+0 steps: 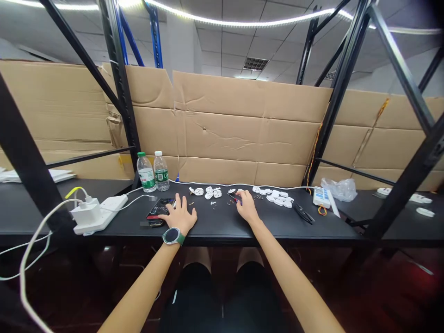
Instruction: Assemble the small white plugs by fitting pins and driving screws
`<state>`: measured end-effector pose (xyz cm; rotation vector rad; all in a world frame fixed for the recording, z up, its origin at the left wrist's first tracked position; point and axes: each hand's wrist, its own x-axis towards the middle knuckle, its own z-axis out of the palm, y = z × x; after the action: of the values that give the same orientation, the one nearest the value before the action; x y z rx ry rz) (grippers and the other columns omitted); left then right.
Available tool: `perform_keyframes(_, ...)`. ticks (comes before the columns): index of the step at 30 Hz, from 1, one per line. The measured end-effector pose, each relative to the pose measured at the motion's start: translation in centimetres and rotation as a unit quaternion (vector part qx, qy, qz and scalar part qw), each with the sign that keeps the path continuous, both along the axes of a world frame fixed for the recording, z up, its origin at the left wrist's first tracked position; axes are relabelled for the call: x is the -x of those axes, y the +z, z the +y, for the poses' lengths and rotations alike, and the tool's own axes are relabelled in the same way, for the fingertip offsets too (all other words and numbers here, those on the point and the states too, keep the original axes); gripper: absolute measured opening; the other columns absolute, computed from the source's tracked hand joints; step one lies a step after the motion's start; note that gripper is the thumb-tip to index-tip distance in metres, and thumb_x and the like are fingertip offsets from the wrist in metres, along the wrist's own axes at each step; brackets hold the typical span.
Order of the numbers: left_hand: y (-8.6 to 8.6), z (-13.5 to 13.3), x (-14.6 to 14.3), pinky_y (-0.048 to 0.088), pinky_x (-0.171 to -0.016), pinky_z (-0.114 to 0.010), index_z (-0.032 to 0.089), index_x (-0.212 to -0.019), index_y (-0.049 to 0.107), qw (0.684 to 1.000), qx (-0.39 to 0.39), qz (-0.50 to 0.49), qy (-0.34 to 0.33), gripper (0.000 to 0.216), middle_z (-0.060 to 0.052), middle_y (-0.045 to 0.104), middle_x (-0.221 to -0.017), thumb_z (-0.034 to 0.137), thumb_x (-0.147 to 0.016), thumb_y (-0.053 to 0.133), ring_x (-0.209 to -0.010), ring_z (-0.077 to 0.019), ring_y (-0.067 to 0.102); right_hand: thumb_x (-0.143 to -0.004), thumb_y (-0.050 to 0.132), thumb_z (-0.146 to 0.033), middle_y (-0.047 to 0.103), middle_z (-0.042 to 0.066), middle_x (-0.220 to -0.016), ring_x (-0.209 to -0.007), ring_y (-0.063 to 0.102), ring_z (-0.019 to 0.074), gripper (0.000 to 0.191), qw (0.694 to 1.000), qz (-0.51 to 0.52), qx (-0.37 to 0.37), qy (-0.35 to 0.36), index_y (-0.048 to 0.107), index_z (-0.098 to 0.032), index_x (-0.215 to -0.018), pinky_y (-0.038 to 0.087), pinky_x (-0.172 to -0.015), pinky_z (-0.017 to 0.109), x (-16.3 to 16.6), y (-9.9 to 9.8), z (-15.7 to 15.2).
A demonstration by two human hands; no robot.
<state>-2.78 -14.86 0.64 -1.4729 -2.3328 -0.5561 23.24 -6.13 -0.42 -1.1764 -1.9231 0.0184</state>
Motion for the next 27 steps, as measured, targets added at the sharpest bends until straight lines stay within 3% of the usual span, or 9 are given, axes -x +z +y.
perform_keyframes(6,-0.30,0.20,0.16,0.029,-0.099,-0.077,0.021,-0.155,0.042,1.000,0.004,0.019,0.002,0.067,-0.011,0.016,-0.169,0.050,-0.094,0.039,-0.134,-0.0498,0.032,-0.085,0.046,-0.009,0.057,0.009,-0.114,-0.101,0.055,0.0219,0.030,1.000,0.014,-0.011,0.016,0.059,-0.019,-0.110,0.047,-0.091,0.035,0.26,-0.32,0.12)
perform_keyframes(12,-0.55,0.34,0.27,0.029,-0.101,-0.074,0.021,-0.154,0.043,1.000,0.004,0.026,0.002,0.067,-0.011,0.018,-0.168,0.050,-0.094,0.038,-0.134,-0.0486,0.033,-0.084,0.046,-0.009,0.055,0.008,-0.110,-0.099,0.055,0.0215,0.028,1.000,0.006,0.029,-0.006,0.059,-0.020,-0.106,0.046,-0.089,0.034,0.23,-0.60,0.38)
perform_keyframes(15,-0.50,0.38,0.22,0.028,-0.101,-0.075,0.021,-0.155,0.043,1.000,0.008,0.026,0.002,0.067,-0.010,0.018,-0.168,0.050,-0.095,0.038,-0.134,-0.0479,0.034,-0.083,0.048,-0.009,0.054,0.009,-0.109,-0.099,0.054,0.0231,0.029,0.995,0.007,0.069,-0.066,0.058,-0.020,-0.108,0.045,-0.088,0.036,0.19,-0.77,0.38)
perform_keyframes(20,-0.15,0.39,0.13,0.028,-0.101,-0.076,0.024,-0.155,0.042,1.000,0.022,0.018,-0.001,0.066,-0.010,0.017,-0.168,0.049,-0.094,0.040,-0.134,-0.0476,0.034,-0.080,0.053,-0.009,0.051,0.021,-0.116,-0.109,0.051,0.0350,0.034,0.967,0.015,0.144,-0.209,0.055,-0.015,-0.113,0.041,-0.090,0.048,0.47,-0.59,0.04)
perform_keyframes(27,-0.06,0.56,0.24,0.028,-0.099,-0.077,0.023,-0.149,0.051,1.000,0.023,0.008,-0.019,0.061,-0.011,0.020,-0.168,0.046,-0.093,0.040,-0.134,-0.0479,0.033,-0.079,0.055,-0.011,0.050,0.024,-0.121,-0.115,0.050,0.0405,0.042,0.958,-0.002,0.162,-0.238,0.054,-0.012,-0.121,0.037,-0.093,0.053,0.84,-0.46,-0.04)
